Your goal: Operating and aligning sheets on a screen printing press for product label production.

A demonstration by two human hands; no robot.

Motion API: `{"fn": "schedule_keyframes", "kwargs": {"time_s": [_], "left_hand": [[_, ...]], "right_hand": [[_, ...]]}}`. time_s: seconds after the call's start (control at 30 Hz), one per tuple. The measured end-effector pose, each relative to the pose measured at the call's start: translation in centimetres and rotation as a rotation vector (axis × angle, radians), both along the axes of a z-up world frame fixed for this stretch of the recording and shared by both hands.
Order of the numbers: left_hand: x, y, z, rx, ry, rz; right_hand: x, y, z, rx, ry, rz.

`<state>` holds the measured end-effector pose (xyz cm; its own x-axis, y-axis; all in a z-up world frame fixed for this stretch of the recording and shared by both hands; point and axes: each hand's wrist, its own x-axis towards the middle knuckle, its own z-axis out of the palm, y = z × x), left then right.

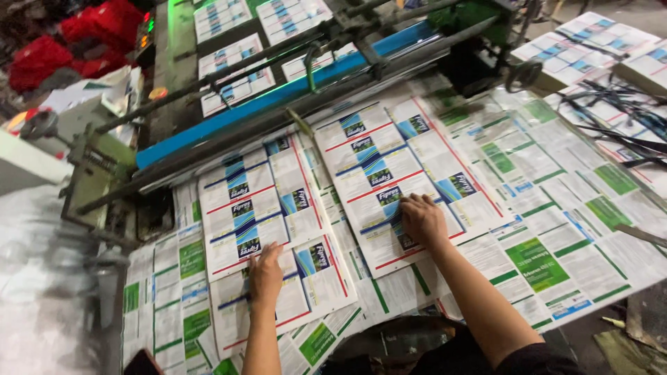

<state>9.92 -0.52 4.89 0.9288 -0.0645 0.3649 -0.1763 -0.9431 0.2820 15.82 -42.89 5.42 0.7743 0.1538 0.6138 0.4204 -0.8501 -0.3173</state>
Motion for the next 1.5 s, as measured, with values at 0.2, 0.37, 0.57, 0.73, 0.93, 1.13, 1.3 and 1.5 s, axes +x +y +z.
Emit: {"fn": "schedule_keyframes", "kwargs": {"time_s": [0.2, 0.37, 0.57, 0.73, 0.93, 1.13, 1.3, 1.5], "left_hand": [[-2.9, -1.9, -0.2, 0.002, 0.314, 0.114], [-8.5, -3.7, 1.1, 0.094, 0.516, 0.122], [-12.8, -3.3, 2.2, 0.104, 0.48, 0.037], [-13.0, -2.4, 0.7, 0.039, 0.383, -0.024], [-13.5, -2.2, -1.9, 0.053, 0.156, -0.061], [-13.8, -2.4, -1.5, 0.023, 0.099, -0.091], [-14.0, -2.3, -2.3, -0.029, 0.011, -0.102], [-13.8, -2.5, -2.6, -0.132, -0.037, -0.034]], "right_hand": [[0.3, -0.1, -0.4, -0.006, 0.054, -0.017], [0.1, -0.2, -0.2, -0.019, 0.13, -0.002], [0.4, -0.7, -2.4, -0.148, 0.311, -0.004], [-5.0, -2.3, 3.3, -0.294, 0.552, 0.153], [-6.2, -4.4, 2.3, -0.299, 0.625, 0.245], [-3.8, -5.3, 0.4, -0.349, 0.529, 0.362], [-3.5, -4.9, 3.0, -0.389, 0.617, 0.246], [-7.6, -3.7, 5.1, -0.276, 0.088, 0.163]]}}
